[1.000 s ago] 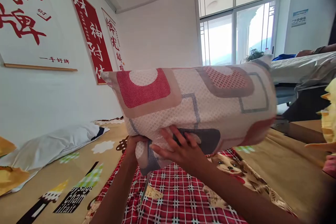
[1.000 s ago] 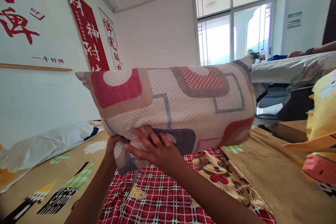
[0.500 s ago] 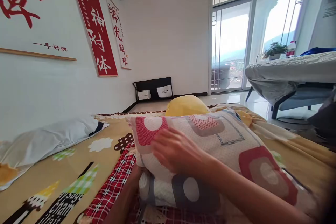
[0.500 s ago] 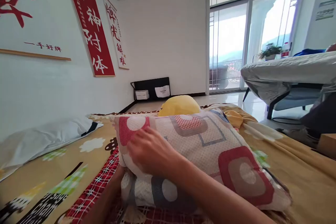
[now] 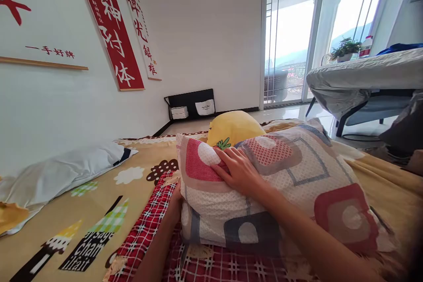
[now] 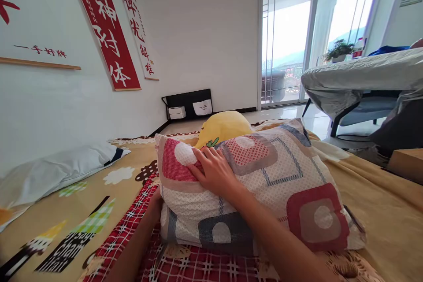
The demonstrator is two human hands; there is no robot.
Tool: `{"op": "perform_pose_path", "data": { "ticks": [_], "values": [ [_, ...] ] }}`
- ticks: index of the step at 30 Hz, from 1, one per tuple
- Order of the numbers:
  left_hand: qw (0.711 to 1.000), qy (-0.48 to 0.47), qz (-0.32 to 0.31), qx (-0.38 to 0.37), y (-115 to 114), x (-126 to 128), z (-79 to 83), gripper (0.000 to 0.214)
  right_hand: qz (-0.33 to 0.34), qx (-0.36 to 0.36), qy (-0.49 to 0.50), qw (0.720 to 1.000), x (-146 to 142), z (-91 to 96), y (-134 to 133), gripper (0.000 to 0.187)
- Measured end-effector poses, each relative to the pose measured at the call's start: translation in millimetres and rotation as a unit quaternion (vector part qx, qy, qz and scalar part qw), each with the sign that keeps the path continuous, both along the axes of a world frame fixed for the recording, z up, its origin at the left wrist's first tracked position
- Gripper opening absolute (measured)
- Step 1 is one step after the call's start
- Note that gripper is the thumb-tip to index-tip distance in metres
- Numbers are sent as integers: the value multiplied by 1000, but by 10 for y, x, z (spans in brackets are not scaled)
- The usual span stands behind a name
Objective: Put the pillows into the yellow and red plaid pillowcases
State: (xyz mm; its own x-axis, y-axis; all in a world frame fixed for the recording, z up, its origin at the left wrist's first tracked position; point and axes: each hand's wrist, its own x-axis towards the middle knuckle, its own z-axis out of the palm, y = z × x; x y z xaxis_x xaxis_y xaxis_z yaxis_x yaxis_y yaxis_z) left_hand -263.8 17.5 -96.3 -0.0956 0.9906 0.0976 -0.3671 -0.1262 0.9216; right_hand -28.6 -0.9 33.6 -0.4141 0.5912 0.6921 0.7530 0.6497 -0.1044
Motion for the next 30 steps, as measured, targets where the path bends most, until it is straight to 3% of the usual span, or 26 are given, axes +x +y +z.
{"op": "perform_pose_path", "data": {
  "ticks": [3,8,11,15,18,22,24,27,30],
  "values": [
    [996,-50,-8,68,-53,18,121,49,-2,0,-20,1000,35,16,-111,51],
    [990,-118,6,76,-75,-57,289,49,0,-2,-55,998,-15,50,-256,58],
    [995,-52,41,72,-136,-149,302,45,15,-8,-40,999,23,91,-307,60],
    [985,167,29,23,-399,-347,189,43,40,-36,22,998,181,166,-337,66],
    [969,247,-8,-13,-679,-511,69,46,51,-41,50,997,286,225,-351,57],
    [968,224,-111,16,-962,-585,-57,49,50,-33,65,996,325,267,-369,50],
    [969,191,-153,26,-1024,-526,-117,67,48,-33,64,996,314,270,-386,51],
    [976,164,-136,34,-1027,-356,-218,104,52,-31,69,996,308,289,-433,49],
    [981,183,-65,4,-945,-194,-314,112,55,-32,87,994,375,381,-507,34]
  ]
}}
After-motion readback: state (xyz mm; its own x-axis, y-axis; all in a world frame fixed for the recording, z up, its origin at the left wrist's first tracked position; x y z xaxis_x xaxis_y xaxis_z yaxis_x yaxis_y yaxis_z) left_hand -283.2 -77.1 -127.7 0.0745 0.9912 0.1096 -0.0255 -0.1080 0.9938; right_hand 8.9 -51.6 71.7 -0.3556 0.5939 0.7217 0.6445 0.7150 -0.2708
